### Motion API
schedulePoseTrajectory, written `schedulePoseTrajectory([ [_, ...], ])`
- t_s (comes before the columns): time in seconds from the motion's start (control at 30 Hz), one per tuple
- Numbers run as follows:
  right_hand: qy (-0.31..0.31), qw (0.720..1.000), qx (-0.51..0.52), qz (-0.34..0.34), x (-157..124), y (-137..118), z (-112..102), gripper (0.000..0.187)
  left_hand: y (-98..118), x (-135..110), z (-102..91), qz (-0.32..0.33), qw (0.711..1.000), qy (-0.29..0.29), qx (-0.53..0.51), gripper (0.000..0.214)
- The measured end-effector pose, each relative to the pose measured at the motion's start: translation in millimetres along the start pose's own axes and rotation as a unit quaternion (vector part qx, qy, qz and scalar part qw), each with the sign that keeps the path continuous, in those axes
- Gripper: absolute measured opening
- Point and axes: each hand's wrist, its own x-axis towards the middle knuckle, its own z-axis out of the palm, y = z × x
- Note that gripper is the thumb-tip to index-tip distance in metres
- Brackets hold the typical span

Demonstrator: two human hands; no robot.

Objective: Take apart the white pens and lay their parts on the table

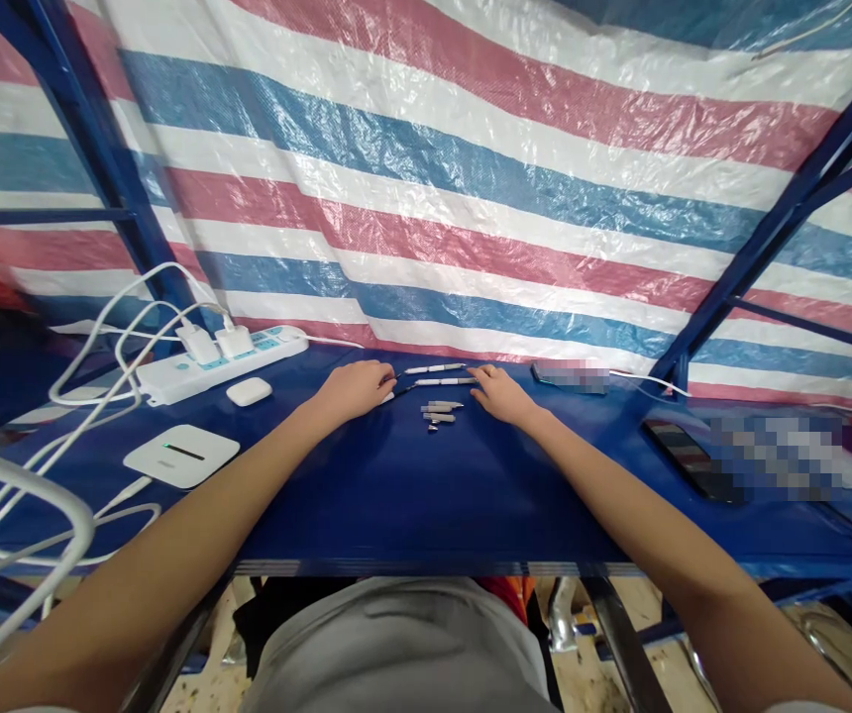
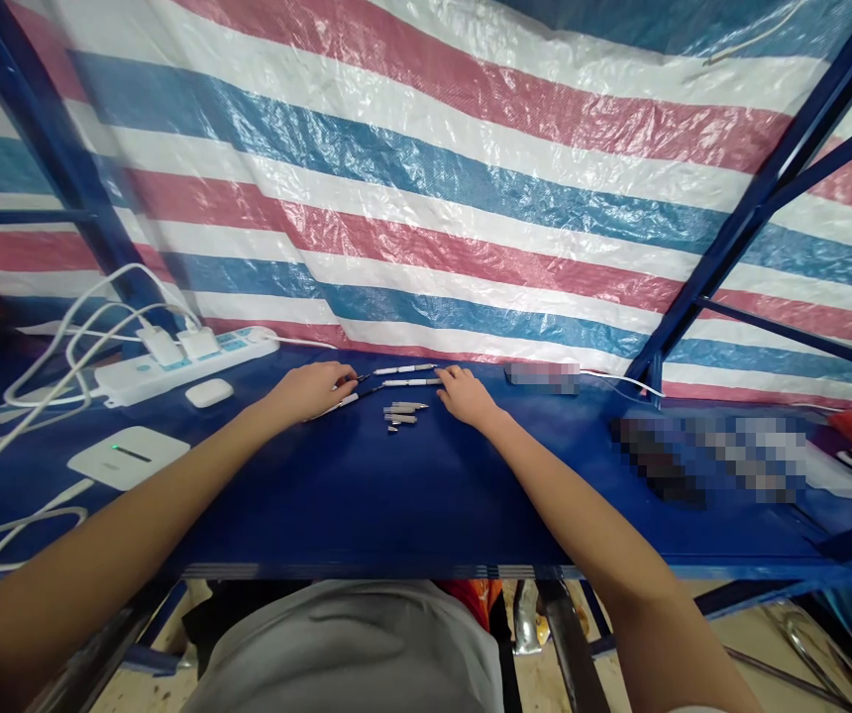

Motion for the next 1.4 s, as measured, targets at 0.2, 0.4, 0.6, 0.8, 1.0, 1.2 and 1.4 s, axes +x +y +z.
schedulePoseTrajectory([
  [0.2,-0.025,0.998,-0.048,0.018,19,-4,4,0.041,4,-2,6.1,0.016,1.000,0.004,-0.006,0.030],
  [0.4,-0.031,0.998,-0.058,0.023,20,5,0,0.032,14,-6,18.0,0.081,0.996,0.021,-0.020,0.024],
  [0.6,-0.001,1.000,-0.018,0.010,4,14,-13,0.030,18,-6,17.8,0.094,0.989,0.114,-0.025,0.032],
  [0.8,0.028,0.997,0.035,-0.064,-12,-15,-24,0.033,25,-8,18.4,0.141,0.978,0.151,0.004,0.040],
  [1.0,0.036,0.991,0.046,-0.124,-14,-38,-29,0.034,29,-10,19.0,0.168,0.978,0.121,0.027,0.027],
  [1.2,0.029,0.988,0.029,-0.146,-17,-41,-33,0.035,31,-11,21.1,0.158,0.981,0.102,0.039,0.028],
  [1.4,0.000,0.987,0.014,-0.162,-20,-42,-35,0.033,32,-12,25.5,0.155,0.984,0.070,0.047,0.030],
])
